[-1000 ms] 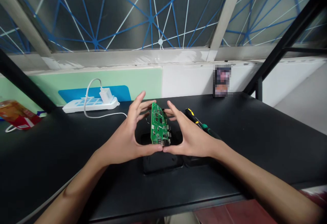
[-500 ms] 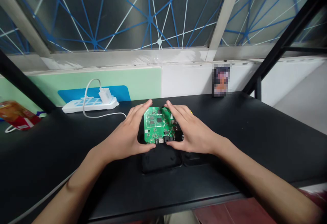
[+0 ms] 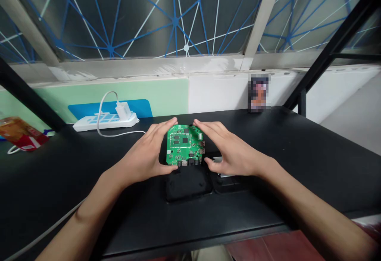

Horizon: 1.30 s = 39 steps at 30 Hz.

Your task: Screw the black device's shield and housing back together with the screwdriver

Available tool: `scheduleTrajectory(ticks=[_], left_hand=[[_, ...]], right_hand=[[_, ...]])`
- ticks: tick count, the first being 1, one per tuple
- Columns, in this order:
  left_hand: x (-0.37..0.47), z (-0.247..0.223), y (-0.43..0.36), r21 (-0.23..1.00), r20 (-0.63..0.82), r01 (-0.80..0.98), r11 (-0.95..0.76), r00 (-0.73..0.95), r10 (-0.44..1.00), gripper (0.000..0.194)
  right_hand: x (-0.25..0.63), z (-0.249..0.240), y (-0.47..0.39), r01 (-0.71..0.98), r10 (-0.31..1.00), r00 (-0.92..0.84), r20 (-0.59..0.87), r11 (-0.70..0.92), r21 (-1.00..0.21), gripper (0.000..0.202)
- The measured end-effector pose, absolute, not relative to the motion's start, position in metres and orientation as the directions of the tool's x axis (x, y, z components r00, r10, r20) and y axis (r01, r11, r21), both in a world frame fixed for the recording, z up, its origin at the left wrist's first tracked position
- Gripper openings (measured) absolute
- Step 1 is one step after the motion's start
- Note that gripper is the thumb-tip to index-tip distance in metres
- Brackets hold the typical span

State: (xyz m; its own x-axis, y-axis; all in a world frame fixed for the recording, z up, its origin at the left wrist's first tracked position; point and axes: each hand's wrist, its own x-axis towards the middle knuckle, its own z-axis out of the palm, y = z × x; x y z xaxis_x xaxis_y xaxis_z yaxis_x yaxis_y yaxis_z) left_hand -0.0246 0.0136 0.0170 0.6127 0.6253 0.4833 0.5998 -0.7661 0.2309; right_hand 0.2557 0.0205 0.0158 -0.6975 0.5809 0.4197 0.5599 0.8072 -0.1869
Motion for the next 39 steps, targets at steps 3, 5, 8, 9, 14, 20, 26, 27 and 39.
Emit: scheduleTrajectory(ticks=[3, 5, 8, 9, 14, 20, 26, 27, 39], left_hand=[[-0.027, 0.019, 0.014, 0.251, 0.494, 0.585, -0.771, 0.607, 0.622, 0.117], [-0.028, 0.019, 0.015, 0.268, 0.493, 0.573, -0.775, 0.609, 0.621, 0.118], [-0.030, 0.019, 0.015, 0.308, 0.467, 0.573, -0.760, 0.605, 0.645, 0.119], [-0.031, 0.019, 0.014, 0.329, 0.452, 0.576, -0.748, 0.599, 0.661, 0.120], [-0.034, 0.023, 0.010, 0.470, 0.353, 0.563, -0.680, 0.586, 0.729, 0.123], [-0.034, 0.021, 0.010, 0.574, 0.308, 0.504, -0.646, 0.598, 0.740, 0.119], [-0.032, 0.019, 0.004, 0.553, 0.225, 0.620, -0.557, 0.532, 0.816, 0.134], [-0.030, 0.019, 0.001, 0.531, 0.186, 0.635, -0.562, 0.559, 0.808, 0.140], [-0.024, 0.017, -0.013, 0.399, 0.001, 0.699, -0.594, 0.647, 0.762, 0.140]], right_hand=[[0.256, 0.016, 0.021, 0.571, 0.592, -0.692, 0.412, 0.799, -0.189, 0.099], [0.256, 0.016, 0.021, 0.573, 0.597, -0.689, 0.411, 0.796, -0.196, 0.099], [0.256, 0.017, 0.021, 0.559, 0.593, -0.689, 0.418, 0.801, -0.215, 0.097], [0.256, 0.017, 0.021, 0.555, 0.592, -0.688, 0.421, 0.802, -0.221, 0.095], [0.254, 0.017, 0.019, 0.552, 0.614, -0.678, 0.404, 0.789, -0.272, 0.097], [0.256, 0.015, 0.019, 0.562, 0.642, -0.642, 0.419, 0.765, -0.313, 0.102], [0.263, 0.008, 0.030, 0.647, 0.720, -0.542, 0.433, 0.687, -0.332, 0.108], [0.265, 0.007, 0.032, 0.655, 0.733, -0.529, 0.428, 0.673, -0.343, 0.108], [0.266, 0.011, 0.029, 0.616, 0.741, -0.548, 0.388, 0.671, -0.411, 0.105]])
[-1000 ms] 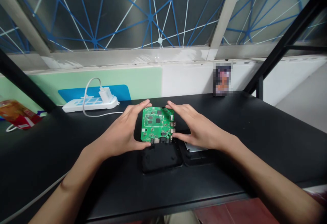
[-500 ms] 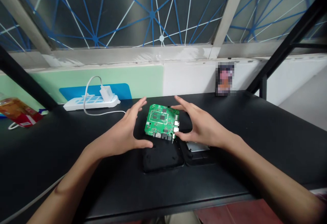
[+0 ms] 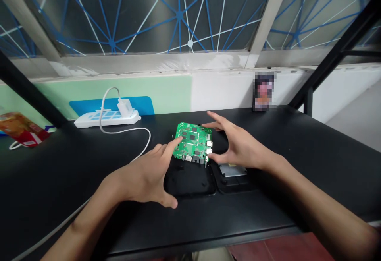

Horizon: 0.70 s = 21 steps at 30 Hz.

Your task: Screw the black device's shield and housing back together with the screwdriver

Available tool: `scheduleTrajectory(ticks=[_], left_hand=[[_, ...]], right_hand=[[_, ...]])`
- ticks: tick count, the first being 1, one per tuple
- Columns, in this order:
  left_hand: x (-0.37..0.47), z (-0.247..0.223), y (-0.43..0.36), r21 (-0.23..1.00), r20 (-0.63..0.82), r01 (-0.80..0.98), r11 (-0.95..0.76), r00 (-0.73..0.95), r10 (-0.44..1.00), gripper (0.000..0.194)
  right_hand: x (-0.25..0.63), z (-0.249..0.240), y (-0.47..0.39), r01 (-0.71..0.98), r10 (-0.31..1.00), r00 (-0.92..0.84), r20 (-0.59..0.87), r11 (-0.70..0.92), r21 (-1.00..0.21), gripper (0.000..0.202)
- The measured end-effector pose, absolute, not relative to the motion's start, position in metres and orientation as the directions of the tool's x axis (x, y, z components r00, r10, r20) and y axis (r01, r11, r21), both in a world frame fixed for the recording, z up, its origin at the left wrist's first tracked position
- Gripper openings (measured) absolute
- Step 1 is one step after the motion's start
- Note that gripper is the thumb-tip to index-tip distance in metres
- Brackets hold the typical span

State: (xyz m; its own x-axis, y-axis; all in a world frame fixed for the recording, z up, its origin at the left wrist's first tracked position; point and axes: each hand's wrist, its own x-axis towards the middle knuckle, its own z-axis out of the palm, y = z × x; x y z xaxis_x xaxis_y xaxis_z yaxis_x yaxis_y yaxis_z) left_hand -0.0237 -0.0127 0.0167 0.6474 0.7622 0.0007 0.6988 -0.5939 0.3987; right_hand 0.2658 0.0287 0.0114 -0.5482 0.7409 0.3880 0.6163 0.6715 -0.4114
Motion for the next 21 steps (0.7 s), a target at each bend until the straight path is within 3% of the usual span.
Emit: scheduleTrajectory(ticks=[9, 17, 21], left_hand=[[-0.031, 0.011, -0.005, 0.432, 0.087, 0.658, -0.616, 0.650, 0.755, 0.143], [-0.034, 0.008, -0.002, 0.422, -0.011, 0.740, -0.523, 0.581, 0.814, 0.145], [-0.035, 0.008, -0.002, 0.391, 0.039, 0.723, -0.569, 0.605, 0.795, 0.141]], right_hand=[[0.260, 0.009, 0.024, 0.548, 0.695, -0.619, 0.367, 0.716, -0.431, 0.111], [0.257, 0.012, 0.017, 0.536, 0.699, -0.657, 0.284, 0.697, -0.477, 0.112], [0.257, 0.012, 0.016, 0.524, 0.694, -0.659, 0.289, 0.700, -0.486, 0.114]])
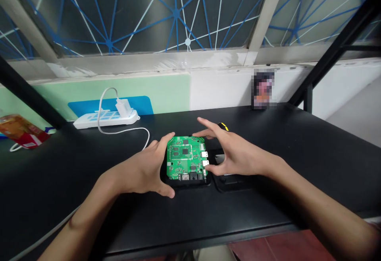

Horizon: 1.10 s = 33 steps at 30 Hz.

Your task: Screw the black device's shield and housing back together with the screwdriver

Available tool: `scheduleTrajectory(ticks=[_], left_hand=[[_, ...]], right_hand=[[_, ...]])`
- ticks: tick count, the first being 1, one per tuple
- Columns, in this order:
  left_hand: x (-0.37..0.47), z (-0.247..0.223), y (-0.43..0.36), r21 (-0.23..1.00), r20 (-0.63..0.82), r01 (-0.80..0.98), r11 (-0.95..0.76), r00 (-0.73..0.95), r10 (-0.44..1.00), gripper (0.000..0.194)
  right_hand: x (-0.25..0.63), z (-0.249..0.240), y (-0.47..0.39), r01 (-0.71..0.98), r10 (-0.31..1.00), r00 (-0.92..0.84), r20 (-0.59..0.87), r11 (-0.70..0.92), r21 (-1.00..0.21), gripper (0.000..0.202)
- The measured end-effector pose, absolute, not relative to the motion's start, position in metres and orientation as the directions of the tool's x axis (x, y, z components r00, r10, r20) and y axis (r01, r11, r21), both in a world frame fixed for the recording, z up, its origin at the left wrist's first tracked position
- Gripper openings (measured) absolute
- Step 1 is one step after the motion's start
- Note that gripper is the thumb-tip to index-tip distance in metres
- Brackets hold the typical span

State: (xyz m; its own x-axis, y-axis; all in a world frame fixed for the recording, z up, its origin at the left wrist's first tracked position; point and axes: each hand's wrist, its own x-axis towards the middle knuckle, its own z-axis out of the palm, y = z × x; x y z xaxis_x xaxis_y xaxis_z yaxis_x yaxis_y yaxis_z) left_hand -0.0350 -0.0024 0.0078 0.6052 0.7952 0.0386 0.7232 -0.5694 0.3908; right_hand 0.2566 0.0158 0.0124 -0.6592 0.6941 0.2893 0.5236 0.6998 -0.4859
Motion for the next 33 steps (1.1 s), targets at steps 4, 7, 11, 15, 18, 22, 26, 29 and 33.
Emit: scheduleTrajectory(ticks=[4, 7, 11, 15, 18, 22, 26, 29, 33], left_hand=[[-0.036, 0.007, -0.001, 0.379, 0.056, 0.724, -0.576, 0.603, 0.796, 0.134], [-0.035, 0.009, 0.000, 0.381, 0.074, 0.714, -0.587, 0.609, 0.790, 0.127], [-0.032, 0.014, -0.001, 0.402, 0.015, 0.741, -0.538, 0.582, 0.813, 0.121], [-0.029, 0.021, -0.003, 0.412, -0.064, 0.776, -0.478, 0.547, 0.834, 0.114], [-0.026, 0.025, -0.004, 0.405, -0.072, 0.784, -0.471, 0.541, 0.838, 0.104], [-0.023, 0.029, -0.005, 0.378, -0.082, 0.785, -0.492, 0.558, 0.826, 0.093], [-0.021, 0.032, -0.006, 0.359, -0.078, 0.788, -0.499, 0.559, 0.826, 0.088], [-0.020, 0.032, -0.007, 0.345, -0.087, 0.795, -0.498, 0.556, 0.827, 0.087], [-0.020, 0.031, -0.005, 0.324, -0.102, 0.796, -0.511, 0.567, 0.818, 0.086]], right_hand=[[0.255, 0.013, 0.014, 0.531, 0.707, -0.657, 0.262, 0.681, -0.504, 0.114], [0.254, 0.012, 0.013, 0.526, 0.713, -0.656, 0.249, 0.668, -0.526, 0.115], [0.253, 0.013, 0.014, 0.485, 0.706, -0.672, 0.222, 0.646, -0.589, 0.115], [0.253, 0.014, 0.015, 0.472, 0.711, -0.679, 0.183, 0.613, -0.633, 0.116], [0.254, 0.014, 0.016, 0.473, 0.715, -0.679, 0.164, 0.598, -0.647, 0.115], [0.256, 0.013, 0.017, 0.461, 0.711, -0.685, 0.157, 0.591, -0.662, 0.113], [0.256, 0.013, 0.017, 0.460, 0.707, -0.693, 0.143, 0.587, -0.667, 0.112], [0.255, 0.013, 0.016, 0.464, 0.704, -0.698, 0.129, 0.583, -0.667, 0.109], [0.253, 0.013, 0.017, 0.471, 0.705, -0.699, 0.119, 0.579, -0.666, 0.105]])
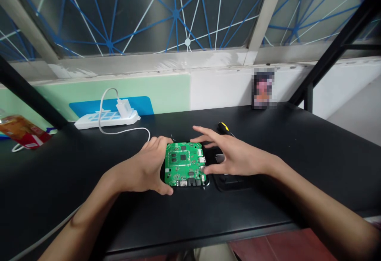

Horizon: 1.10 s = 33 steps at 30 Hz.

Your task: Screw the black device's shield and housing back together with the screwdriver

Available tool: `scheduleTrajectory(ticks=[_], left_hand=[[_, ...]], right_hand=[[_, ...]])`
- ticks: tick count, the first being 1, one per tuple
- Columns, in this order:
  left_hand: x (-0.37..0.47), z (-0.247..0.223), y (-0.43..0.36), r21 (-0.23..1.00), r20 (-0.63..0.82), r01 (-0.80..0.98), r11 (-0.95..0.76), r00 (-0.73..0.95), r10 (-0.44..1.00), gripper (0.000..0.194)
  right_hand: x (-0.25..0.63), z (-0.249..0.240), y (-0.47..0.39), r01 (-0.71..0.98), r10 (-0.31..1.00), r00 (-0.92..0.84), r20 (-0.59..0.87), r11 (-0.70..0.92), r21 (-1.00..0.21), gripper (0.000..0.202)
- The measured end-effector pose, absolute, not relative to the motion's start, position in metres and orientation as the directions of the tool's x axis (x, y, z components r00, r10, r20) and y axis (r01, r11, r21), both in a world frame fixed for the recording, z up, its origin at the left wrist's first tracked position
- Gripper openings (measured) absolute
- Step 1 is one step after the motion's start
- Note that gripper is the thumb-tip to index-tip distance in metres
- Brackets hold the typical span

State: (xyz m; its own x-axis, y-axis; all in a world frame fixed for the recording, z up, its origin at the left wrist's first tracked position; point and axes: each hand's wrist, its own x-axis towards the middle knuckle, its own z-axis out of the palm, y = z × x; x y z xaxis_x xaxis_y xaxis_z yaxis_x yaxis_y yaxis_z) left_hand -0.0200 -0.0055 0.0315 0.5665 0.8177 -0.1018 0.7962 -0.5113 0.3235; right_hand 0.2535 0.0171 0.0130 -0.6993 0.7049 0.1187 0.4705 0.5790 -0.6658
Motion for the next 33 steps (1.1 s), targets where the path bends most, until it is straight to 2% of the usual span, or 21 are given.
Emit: scheduleTrajectory(ticks=[7, 12, 14, 17, 21, 24, 26, 29, 33], left_hand=[[-0.021, 0.031, -0.006, 0.333, -0.162, 0.793, -0.511, 0.582, 0.797, 0.074], [-0.023, 0.028, -0.005, 0.298, -0.175, 0.802, -0.518, 0.580, 0.796, 0.075], [-0.023, 0.027, -0.005, 0.289, -0.187, 0.806, -0.517, 0.577, 0.795, 0.075], [-0.024, 0.028, -0.005, 0.289, -0.202, 0.810, -0.511, 0.573, 0.794, 0.075], [-0.024, 0.033, -0.006, 0.309, -0.237, 0.803, -0.510, 0.584, 0.776, 0.075], [-0.024, 0.037, -0.007, 0.327, -0.250, 0.791, -0.517, 0.600, 0.760, 0.070], [-0.023, 0.038, -0.008, 0.334, -0.246, 0.782, -0.527, 0.612, 0.752, 0.067], [-0.023, 0.037, -0.008, 0.333, -0.228, 0.775, -0.538, 0.620, 0.751, 0.067], [-0.024, 0.037, -0.010, 0.350, -0.202, 0.758, -0.550, 0.634, 0.747, 0.071]], right_hand=[[0.250, 0.016, 0.015, 0.548, 0.727, -0.681, 0.086, 0.584, -0.599, 0.083], [0.249, 0.014, 0.017, 0.540, 0.739, -0.644, 0.198, 0.623, -0.566, 0.069], [0.251, 0.013, 0.021, 0.562, 0.769, -0.571, 0.287, 0.621, -0.546, 0.059], [0.258, 0.013, 0.031, 0.645, 0.825, -0.372, 0.425, 0.559, -0.521, 0.043], [0.271, 0.010, 0.047, 0.825, 0.843, -0.163, 0.513, 0.401, -0.398, 0.039], [0.280, 0.006, 0.055, 0.946, 0.889, -0.150, 0.433, 0.256, -0.197, 0.039], [0.284, 0.002, 0.057, 0.979, 0.929, -0.123, 0.349, 0.172, -0.112, 0.044], [0.288, -0.002, 0.059, 0.990, 0.961, -0.092, 0.262, 0.116, -0.079, 0.051], [0.289, -0.004, 0.062, 0.992, 0.976, -0.092, 0.196, 0.106, -0.062, 0.051]])
